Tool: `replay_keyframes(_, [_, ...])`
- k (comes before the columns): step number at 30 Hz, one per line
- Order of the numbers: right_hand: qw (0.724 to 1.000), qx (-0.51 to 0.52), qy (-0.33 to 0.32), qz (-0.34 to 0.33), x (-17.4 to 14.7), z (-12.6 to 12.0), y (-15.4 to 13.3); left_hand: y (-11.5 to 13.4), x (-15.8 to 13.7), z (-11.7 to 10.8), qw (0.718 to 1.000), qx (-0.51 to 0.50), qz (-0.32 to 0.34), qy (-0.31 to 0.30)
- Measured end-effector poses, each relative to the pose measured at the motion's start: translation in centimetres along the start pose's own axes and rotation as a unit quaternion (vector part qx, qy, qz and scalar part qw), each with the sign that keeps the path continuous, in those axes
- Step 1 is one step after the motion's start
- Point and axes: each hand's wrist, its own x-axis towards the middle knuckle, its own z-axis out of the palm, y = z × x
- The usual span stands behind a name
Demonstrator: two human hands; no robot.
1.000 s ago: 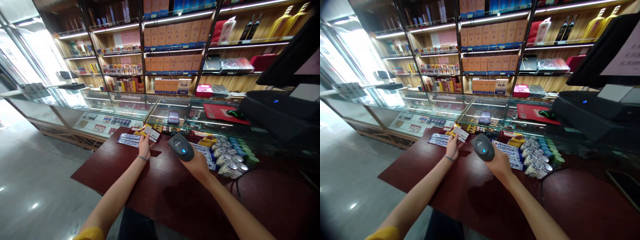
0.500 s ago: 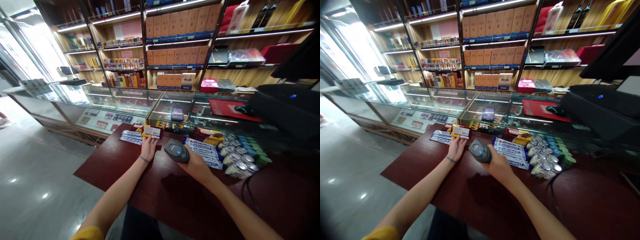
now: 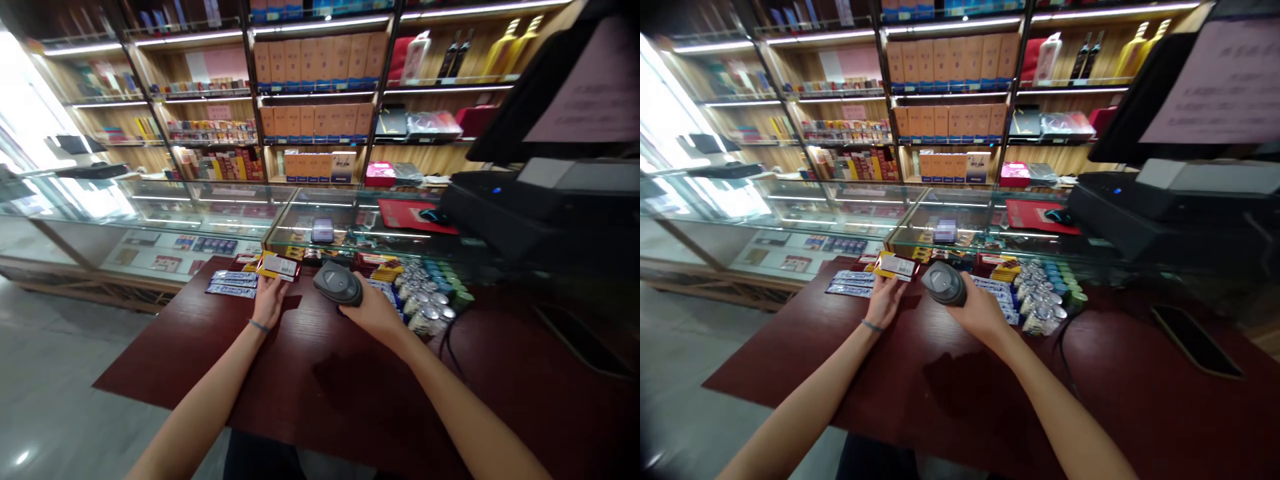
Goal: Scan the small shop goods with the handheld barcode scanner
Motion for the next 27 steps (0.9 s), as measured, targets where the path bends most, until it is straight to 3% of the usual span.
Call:
replay_keyframes(7, [0.992, 0.033, 0.120, 0.007, 0.8, -6.6, 1.6, 0.5, 1.0, 2.2, 0.998, 0.060, 0.008, -0.016])
replay_keyframes(12, [0.984, 0.116, 0.131, 0.039, 0.0, -11.2, 2.0, 1.6, 2.8, 6.7, 0.979, 0.180, 0.082, -0.052])
replay_keyframes(16, [0.976, 0.142, 0.145, 0.078, -1.0, -14.2, 3.0, 1.7, 2.9, 11.9, 0.916, 0.339, 0.190, -0.098])
replay_keyframes(19, [0.968, 0.160, 0.161, 0.103, -1.7, -16.0, 3.9, 0.4, 2.4, 15.5, 0.861, 0.424, 0.235, -0.155])
replay_keyframes(24, [0.961, 0.185, 0.176, 0.105, -2.8, -18.2, 5.2, -2.7, 1.8, 19.8, 0.805, 0.441, 0.278, -0.282])
replay_keyframes(27, [0.956, 0.186, 0.199, 0.107, -3.3, -19.0, 5.7, -4.3, 1.8, 21.2, 0.790, 0.419, 0.296, -0.334])
